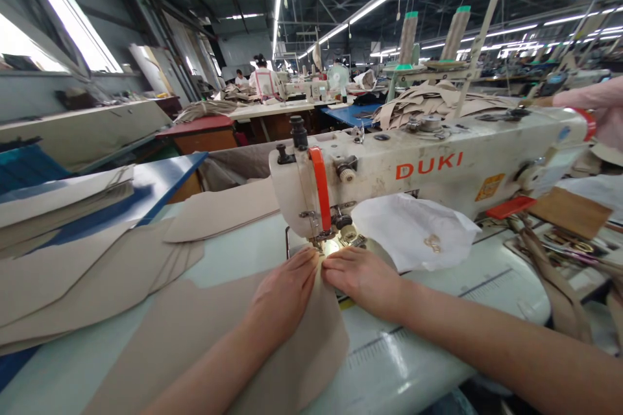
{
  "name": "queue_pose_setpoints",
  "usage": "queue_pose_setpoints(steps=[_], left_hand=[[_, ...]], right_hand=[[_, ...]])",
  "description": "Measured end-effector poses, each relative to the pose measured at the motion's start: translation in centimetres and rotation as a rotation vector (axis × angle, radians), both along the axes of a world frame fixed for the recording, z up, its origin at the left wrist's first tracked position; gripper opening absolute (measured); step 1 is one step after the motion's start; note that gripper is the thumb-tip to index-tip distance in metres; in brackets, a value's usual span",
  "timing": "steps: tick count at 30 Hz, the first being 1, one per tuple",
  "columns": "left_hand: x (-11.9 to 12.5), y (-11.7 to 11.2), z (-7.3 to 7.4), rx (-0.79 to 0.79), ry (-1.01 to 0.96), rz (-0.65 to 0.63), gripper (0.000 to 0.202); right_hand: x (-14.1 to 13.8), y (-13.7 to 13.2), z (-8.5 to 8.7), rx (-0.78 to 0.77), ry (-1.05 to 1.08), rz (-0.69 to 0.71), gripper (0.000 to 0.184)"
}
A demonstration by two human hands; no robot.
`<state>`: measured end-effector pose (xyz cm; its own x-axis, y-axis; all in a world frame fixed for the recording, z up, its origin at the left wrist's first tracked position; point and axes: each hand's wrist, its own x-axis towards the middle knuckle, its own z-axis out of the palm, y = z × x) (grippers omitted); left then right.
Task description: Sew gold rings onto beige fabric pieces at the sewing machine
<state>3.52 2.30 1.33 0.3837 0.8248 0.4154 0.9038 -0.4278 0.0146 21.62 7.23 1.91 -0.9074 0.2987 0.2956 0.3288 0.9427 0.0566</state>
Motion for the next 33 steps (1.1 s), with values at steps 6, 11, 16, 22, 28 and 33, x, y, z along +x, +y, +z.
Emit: queue_pose_setpoints(steps=[6,11,16,22,28,33], left_hand=[[-0.24,0.10,-0.14,0.006,0.018,-0.013,0.032],[-0.27,0.53,-0.01,-0.034,-0.003,0.018,0.037],[-0.08,0.76,0.23,-0.105,-0.043,0.061,0.040],[-0.04,0.93,0.23,-0.137,-0.051,0.071,0.039],[-0.05,0.84,0.13,-0.145,-0.081,0.070,0.039],[0.03,0.65,-0.04,-0.123,-0.074,0.080,0.040]], right_hand=[[-0.18,-0.06,0.15,0.019,0.003,-0.009,0.008],[-0.36,0.35,-0.12,0.048,0.023,-0.021,0.006],[-0.47,0.67,-0.09,0.045,0.027,-0.021,0.006],[-0.49,0.72,0.07,0.051,0.026,-0.022,0.006],[-0.37,0.53,0.02,0.047,0.026,-0.018,0.006],[-0.41,0.33,-0.12,0.032,0.035,-0.027,0.006]])
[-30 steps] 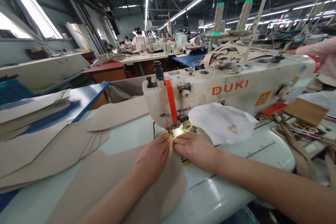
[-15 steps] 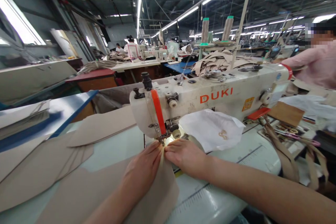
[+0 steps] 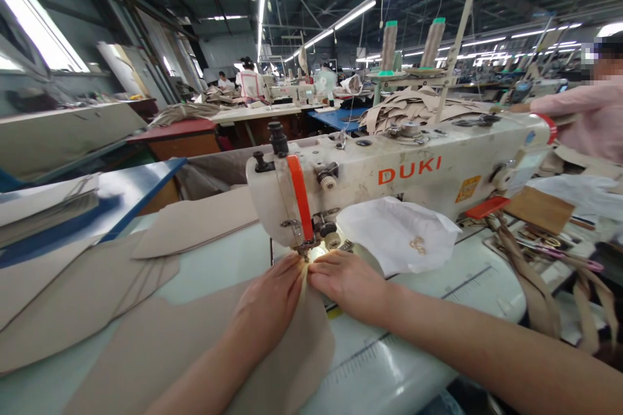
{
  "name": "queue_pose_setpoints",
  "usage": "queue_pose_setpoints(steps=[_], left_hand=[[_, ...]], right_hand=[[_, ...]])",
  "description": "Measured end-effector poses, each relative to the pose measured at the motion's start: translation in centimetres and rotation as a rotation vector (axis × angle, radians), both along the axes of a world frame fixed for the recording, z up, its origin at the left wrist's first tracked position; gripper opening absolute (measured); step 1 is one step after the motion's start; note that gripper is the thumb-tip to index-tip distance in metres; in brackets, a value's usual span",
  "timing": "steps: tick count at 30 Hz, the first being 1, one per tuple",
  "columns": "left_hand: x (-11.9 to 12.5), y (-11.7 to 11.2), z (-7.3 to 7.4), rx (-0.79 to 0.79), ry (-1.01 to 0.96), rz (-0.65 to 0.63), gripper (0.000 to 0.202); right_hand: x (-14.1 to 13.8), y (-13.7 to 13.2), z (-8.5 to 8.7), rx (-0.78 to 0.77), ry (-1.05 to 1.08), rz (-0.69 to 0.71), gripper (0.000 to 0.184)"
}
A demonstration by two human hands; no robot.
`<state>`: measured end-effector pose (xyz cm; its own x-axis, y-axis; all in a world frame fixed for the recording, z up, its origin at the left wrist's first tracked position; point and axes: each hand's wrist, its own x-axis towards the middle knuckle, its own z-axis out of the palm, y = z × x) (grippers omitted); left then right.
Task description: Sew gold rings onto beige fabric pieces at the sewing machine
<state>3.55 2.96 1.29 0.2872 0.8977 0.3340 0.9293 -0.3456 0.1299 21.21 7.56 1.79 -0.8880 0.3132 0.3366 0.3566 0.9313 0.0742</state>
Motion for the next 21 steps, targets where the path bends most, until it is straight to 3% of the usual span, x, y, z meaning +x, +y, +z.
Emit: queue_pose_setpoints(steps=[5,8,13,17,21], left_hand=[[0.1,0.5,-0.1,0.039,-0.007,-0.015,0.039],[0.0,-0.4,-0.3,0.045,-0.017,0.017,0.035],[-0.5,-4.9,-0.9,0.104,0.003,0.008,0.031],[-0.4,-7.7,-0.4,0.056,0.003,0.074,0.034],[-0.4,-11.2,0.3,0.171,0.032,0.144,0.053]], right_hand=[[0.1,0.3,0.1,-0.021,-0.002,-0.007,0.007],[0.2,0.0,0.0,-0.010,-0.015,0.024,0.008],[0.0,-2.4,-0.4,0.040,-0.001,0.208,0.009],[-0.2,-3.8,-0.8,0.058,0.033,0.268,0.011],[-0.1,-3.6,-1.1,0.043,0.102,0.311,0.016]])
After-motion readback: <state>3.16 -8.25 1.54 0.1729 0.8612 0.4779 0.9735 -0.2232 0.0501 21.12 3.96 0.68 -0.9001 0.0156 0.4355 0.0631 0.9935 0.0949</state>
